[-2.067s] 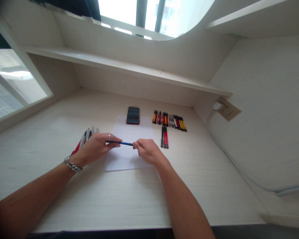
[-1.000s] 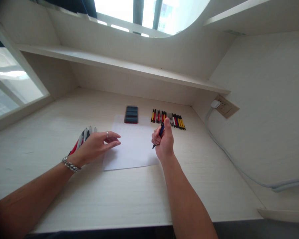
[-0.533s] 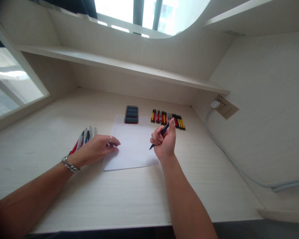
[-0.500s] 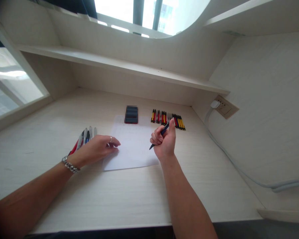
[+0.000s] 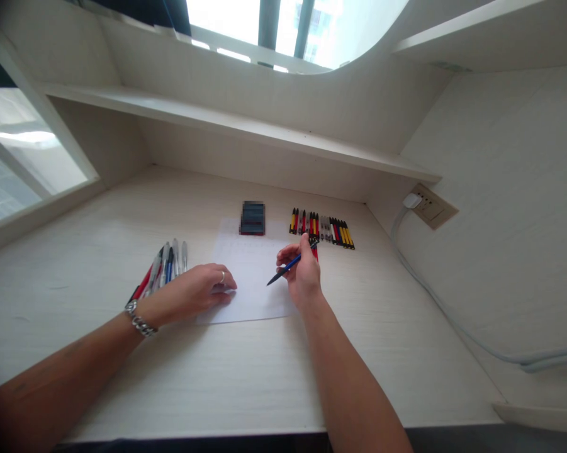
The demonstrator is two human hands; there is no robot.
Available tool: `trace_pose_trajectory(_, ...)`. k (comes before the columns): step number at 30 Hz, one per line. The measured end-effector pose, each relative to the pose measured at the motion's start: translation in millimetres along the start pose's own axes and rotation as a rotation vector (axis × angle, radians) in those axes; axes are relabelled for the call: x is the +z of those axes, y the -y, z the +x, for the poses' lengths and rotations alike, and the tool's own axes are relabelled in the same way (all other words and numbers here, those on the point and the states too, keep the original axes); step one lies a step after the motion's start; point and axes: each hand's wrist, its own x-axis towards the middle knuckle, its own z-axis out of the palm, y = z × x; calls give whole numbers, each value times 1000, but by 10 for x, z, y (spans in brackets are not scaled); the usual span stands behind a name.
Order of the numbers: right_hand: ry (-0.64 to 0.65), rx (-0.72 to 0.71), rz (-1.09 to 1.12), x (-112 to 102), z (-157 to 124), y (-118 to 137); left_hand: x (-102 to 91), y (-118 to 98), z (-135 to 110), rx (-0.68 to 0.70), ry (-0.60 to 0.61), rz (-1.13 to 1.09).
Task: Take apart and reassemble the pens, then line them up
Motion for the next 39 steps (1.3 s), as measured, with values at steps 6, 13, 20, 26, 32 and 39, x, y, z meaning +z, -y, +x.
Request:
trace_pose_trajectory(6, 13, 67, -134, -9, 1, -64, -6, -11, -20, 19, 4, 12)
trace_pose_trajectory(13, 54, 80, -159, 40, -41, -104, -33, -39, -35, 16, 3, 90)
trace_pose_trajectory(20, 8, -65, -298, 102, -38, -257, -44, -94, -74, 3, -7, 209)
trace_pose_trajectory(26, 69, -98, -562, 174, 12, -444, -37, -125, -88, 11, -7, 263)
trace_pose_trajectory(32, 42, -169, -743, 398, 193, -627, -39, -114, -85, 11, -6, 284)
trace_pose_trajectory(39, 5, -232, -849, 506, 237, -755, -39, -113, -82, 10, 0, 279)
